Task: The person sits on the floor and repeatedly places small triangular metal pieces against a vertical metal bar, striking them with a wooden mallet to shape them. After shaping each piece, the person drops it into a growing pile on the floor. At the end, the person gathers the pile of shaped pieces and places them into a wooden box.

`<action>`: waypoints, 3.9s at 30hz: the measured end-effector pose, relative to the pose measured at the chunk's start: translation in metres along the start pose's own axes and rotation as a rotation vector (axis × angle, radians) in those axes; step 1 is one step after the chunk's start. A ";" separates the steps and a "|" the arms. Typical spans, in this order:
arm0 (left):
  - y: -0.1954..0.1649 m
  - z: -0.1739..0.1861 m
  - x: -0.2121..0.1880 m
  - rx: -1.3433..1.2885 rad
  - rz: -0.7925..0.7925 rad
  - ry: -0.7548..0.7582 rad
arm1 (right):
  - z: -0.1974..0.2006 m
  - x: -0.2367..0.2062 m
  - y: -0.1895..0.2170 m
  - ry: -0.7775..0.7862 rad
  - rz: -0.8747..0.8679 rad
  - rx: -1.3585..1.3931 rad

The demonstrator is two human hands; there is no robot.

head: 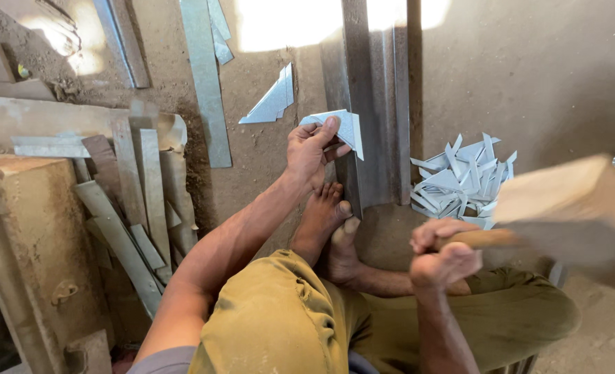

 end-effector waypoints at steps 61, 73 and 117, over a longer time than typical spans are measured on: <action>-0.081 -0.044 0.010 1.260 -0.567 0.185 | -0.024 -0.012 -0.044 0.214 -0.488 -0.093; -0.080 -0.044 0.004 1.219 -0.613 0.210 | -0.017 -0.018 -0.080 -0.060 -0.745 0.429; 0.023 -0.121 -0.029 1.938 -0.811 0.679 | 0.020 0.017 -0.032 0.130 -0.134 -0.569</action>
Point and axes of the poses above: each hand's wrist, its own x-axis towards the middle knuckle, its own z-axis out of the back of the hand, y = z × x, the point moved 6 cm from there along x, towards the middle knuckle, and after that the axes turned 8 degrees about -x, right-handed, at the moved point
